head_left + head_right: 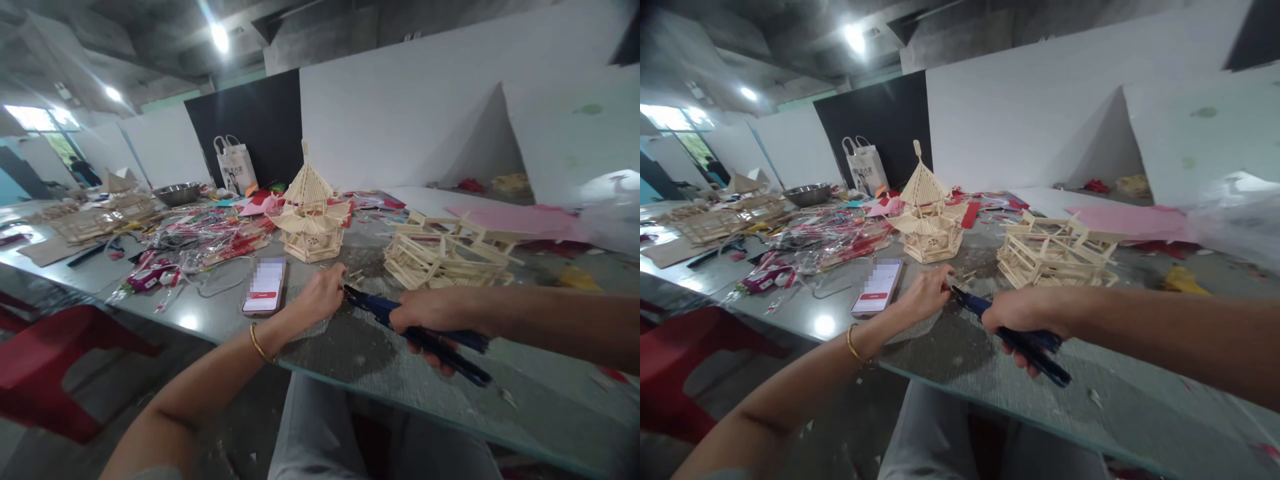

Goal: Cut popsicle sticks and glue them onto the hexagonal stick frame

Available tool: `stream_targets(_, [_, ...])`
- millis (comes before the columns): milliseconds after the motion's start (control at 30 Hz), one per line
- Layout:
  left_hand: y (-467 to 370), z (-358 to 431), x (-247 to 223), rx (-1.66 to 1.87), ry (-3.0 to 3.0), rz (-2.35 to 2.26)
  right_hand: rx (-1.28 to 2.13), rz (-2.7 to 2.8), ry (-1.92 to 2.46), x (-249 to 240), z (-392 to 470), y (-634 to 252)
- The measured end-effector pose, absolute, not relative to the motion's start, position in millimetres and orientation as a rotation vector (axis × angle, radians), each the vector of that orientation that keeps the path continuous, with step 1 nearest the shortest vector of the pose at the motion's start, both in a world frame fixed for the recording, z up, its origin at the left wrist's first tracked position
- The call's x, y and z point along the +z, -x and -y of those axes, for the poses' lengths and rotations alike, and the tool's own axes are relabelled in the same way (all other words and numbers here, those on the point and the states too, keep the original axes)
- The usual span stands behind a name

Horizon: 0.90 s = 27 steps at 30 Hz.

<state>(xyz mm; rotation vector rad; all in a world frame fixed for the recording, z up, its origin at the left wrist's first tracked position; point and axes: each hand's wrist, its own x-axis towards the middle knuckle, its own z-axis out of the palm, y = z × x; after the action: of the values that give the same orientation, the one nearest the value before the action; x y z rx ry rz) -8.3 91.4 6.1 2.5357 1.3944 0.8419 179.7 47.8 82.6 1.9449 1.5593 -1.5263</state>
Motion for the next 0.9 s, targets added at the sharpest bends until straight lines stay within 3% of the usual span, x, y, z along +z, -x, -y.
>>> stream_targets(200, [10.0, -90.0, 8.3, 0.831, -2.393, -1.446, -1.558, -1.661, -1.945, 80.7, -43.2, -182.3])
stream_targets(667, [6.9, -98.0, 29.0, 0.453, -2.190, -1.394, -1.529, -1.622, -2.021, 78.0, -42.1, -180.3])
stream_targets(900, [5.0, -95.3, 32.1, 0.455, -2.362, -1.480, -1.547, -1.596, -2.005, 75.8, -48.6, -182.6])
